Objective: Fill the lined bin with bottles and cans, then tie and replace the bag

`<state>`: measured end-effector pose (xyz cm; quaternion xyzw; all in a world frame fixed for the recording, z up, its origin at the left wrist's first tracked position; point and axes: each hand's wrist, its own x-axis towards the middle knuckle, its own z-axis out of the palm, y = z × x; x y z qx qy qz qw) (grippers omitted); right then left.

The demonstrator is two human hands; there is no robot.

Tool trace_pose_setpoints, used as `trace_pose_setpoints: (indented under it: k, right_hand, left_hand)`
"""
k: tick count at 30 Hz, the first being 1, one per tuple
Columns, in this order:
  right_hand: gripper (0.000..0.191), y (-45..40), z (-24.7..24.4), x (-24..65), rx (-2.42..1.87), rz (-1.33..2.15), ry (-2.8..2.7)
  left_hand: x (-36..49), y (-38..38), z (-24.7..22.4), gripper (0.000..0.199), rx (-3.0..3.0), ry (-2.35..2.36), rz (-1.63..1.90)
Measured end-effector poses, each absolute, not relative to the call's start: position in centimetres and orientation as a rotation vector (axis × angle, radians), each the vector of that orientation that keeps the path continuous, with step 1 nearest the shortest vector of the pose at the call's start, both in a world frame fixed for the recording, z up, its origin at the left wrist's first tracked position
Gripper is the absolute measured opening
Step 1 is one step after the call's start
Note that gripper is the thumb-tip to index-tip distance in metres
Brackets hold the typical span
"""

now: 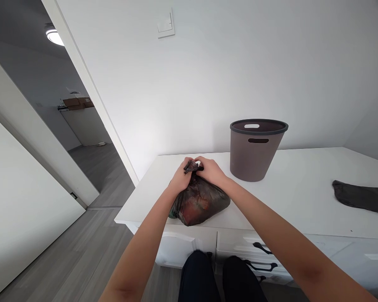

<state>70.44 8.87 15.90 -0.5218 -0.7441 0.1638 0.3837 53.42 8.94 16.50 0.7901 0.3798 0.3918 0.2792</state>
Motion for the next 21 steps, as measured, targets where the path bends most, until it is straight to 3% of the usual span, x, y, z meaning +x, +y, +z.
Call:
trace_pose_setpoints:
  k: [5,13,17,21]
  right_hand:
    - [0.016,9.0,15.9,69.7,-1.483,0.2,-2.005]
    - [0.022,9.7,15.4,68.9,-1.523,0.111,-1.999]
    - [0.031,9.8,15.6,69.4,-1.352,0.356,-1.924]
    - [0.015,9.8,16.1,70.5,-1.17,0.784,-1.72]
  left_hand:
    - [53.2,9.2,16.0,0.025,2.068,1.196,1.068]
    - [53.9,9.6,15.0,0.031,2.028,1.215,1.049]
    - [53.8,9.4,14.9,0.03,2.044,1.207,1.046]
    - [53.7,9.1,15.0,0.031,2.058,1.199,1.045]
